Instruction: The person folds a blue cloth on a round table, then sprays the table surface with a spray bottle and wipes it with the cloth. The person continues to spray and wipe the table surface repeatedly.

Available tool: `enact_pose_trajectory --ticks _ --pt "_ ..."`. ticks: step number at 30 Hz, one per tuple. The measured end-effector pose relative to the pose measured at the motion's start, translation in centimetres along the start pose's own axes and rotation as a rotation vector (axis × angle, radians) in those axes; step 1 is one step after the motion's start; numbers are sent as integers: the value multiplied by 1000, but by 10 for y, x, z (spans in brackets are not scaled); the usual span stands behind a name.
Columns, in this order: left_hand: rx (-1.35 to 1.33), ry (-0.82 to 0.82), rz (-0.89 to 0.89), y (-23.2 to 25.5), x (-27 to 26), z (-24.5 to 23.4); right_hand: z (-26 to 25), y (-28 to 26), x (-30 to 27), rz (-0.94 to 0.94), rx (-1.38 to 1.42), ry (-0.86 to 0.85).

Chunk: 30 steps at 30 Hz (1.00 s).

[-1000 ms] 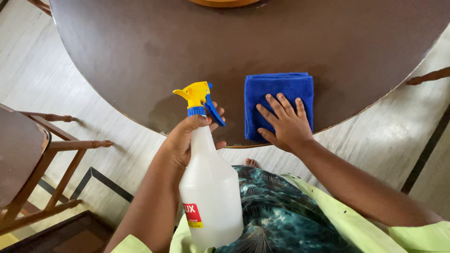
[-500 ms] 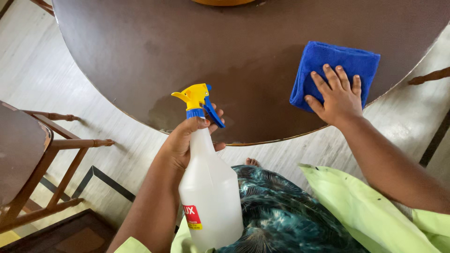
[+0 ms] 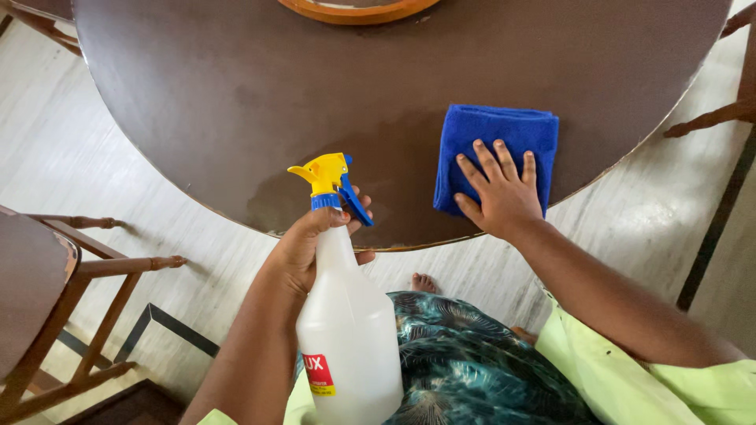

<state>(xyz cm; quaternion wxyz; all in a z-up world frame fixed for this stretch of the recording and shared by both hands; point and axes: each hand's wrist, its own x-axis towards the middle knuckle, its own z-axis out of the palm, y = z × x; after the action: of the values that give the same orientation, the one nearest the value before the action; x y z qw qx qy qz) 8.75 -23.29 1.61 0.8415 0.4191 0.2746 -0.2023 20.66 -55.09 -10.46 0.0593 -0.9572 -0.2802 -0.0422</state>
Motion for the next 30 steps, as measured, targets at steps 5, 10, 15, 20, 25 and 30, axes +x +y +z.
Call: enact_pose_trajectory --ticks 5,10,15,20,25,30 --pt "13 -43 -27 16 -6 -23 -3 -11 0 0 32 -22" --pt "43 -33 -71 38 -14 -44 -7 -2 8 67 11 -20" --pt "90 -74 -121 53 -15 -63 -2 -3 8 127 18 -49" --pt "135 -119 -147 62 -11 -74 -9 -14 12 190 23 -82" --pt "171 -117 -167 72 -12 -83 -38 -30 -22 238 397 -46" --pt "172 -148 -163 84 -14 -99 -14 -79 -131 694 934 -705"
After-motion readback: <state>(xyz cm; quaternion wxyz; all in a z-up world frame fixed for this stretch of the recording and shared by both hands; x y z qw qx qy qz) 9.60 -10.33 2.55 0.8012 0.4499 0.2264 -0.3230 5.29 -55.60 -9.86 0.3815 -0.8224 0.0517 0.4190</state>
